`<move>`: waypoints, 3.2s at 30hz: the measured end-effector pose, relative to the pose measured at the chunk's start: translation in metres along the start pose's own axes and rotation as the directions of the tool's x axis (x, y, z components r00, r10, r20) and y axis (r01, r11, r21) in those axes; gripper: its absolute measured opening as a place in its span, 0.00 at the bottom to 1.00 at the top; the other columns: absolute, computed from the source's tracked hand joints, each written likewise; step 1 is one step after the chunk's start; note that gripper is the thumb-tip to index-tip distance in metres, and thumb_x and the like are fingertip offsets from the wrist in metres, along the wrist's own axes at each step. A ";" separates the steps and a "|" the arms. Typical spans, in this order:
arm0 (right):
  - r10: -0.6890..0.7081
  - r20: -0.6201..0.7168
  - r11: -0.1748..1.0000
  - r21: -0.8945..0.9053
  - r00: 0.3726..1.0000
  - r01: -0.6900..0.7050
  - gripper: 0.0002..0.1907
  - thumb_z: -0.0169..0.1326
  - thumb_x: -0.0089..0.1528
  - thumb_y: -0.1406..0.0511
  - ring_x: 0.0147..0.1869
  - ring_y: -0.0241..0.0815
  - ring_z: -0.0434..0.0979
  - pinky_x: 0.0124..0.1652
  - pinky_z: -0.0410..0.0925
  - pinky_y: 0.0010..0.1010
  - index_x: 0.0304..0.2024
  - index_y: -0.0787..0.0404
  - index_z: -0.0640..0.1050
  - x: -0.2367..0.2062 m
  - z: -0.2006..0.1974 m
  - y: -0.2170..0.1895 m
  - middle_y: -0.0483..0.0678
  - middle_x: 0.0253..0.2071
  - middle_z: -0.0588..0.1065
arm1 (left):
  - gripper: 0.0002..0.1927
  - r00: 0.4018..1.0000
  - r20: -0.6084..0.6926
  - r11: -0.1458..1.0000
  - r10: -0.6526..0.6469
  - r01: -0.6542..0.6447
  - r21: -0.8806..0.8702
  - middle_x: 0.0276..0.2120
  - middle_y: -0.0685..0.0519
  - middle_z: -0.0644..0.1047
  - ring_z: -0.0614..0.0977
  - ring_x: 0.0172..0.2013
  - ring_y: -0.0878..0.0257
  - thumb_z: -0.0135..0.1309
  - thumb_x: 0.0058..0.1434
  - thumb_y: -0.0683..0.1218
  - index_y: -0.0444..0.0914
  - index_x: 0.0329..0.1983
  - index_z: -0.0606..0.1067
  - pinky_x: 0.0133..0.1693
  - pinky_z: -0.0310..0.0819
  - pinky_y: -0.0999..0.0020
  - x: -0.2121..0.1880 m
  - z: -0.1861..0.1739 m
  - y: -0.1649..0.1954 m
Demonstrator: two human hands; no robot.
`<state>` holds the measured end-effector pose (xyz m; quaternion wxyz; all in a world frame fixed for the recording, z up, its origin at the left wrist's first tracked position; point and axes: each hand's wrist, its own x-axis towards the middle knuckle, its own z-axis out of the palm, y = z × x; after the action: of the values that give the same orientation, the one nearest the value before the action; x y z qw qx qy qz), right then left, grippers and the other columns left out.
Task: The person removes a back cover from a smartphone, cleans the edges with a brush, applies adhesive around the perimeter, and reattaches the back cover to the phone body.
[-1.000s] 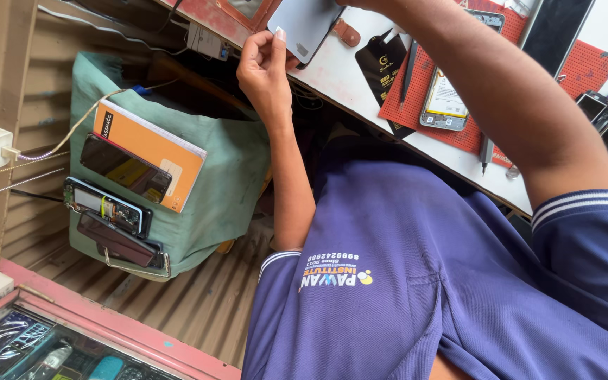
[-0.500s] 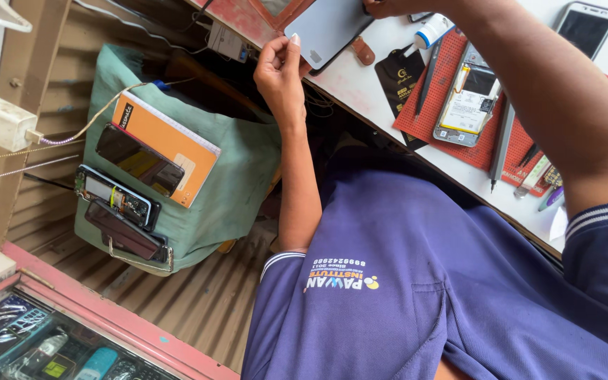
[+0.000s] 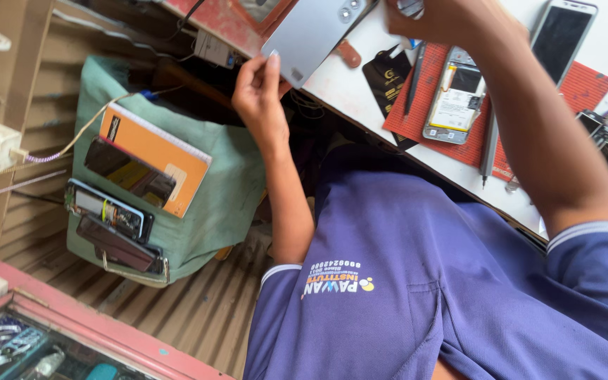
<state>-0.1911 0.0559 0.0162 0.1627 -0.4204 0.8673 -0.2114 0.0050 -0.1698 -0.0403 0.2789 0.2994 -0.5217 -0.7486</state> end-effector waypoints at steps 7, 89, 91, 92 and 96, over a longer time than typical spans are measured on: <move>0.276 -0.228 0.960 0.113 0.934 -0.256 0.09 0.64 0.61 0.71 0.43 0.49 0.74 0.44 0.71 0.40 0.39 0.63 0.76 -0.179 0.034 -0.002 0.52 0.41 0.72 | 0.08 0.962 0.213 0.983 -0.169 0.182 -0.040 0.34 0.56 0.77 0.79 0.34 0.70 0.61 0.69 0.42 0.32 0.45 0.78 0.36 0.83 0.71 -0.041 0.056 -0.019; 0.126 -0.527 0.724 0.628 0.840 0.285 0.27 0.47 0.72 0.84 0.71 0.54 0.72 0.65 0.73 0.41 0.64 0.60 0.53 -0.224 0.090 -0.041 0.65 0.64 0.68 | 0.12 0.592 0.750 0.534 0.296 -0.754 0.384 0.40 0.46 0.78 0.83 0.44 0.53 0.58 0.67 0.36 0.35 0.49 0.67 0.48 0.80 0.61 -0.163 0.091 -0.038; 0.118 -0.527 0.738 0.614 0.842 0.281 0.26 0.47 0.73 0.84 0.70 0.53 0.73 0.62 0.76 0.38 0.64 0.61 0.54 -0.217 0.093 -0.036 0.66 0.65 0.69 | 0.12 0.607 0.745 0.531 0.275 -0.742 0.409 0.40 0.47 0.78 0.83 0.44 0.54 0.57 0.68 0.36 0.35 0.50 0.68 0.48 0.79 0.61 -0.159 0.089 -0.043; 0.118 -0.522 0.741 0.613 0.845 0.275 0.25 0.48 0.73 0.84 0.68 0.52 0.75 0.61 0.76 0.38 0.64 0.61 0.54 -0.214 0.094 -0.034 0.66 0.64 0.70 | 0.12 0.619 0.741 0.534 0.261 -0.732 0.423 0.40 0.48 0.78 0.83 0.44 0.55 0.56 0.68 0.35 0.35 0.50 0.68 0.48 0.79 0.61 -0.159 0.088 -0.045; 0.123 -0.498 0.736 0.626 0.859 0.258 0.24 0.48 0.74 0.82 0.62 0.50 0.78 0.57 0.77 0.35 0.64 0.62 0.55 -0.211 0.095 -0.030 0.67 0.64 0.71 | 0.12 0.647 0.716 0.539 0.264 -0.714 0.447 0.41 0.52 0.78 0.82 0.45 0.57 0.52 0.67 0.33 0.38 0.50 0.68 0.49 0.76 0.60 -0.159 0.085 -0.049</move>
<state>-0.0025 0.1858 -0.0287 0.0610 -0.2940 0.7257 -0.6190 0.0423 0.0130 -0.0378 0.1836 -0.0254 -0.8850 -0.4272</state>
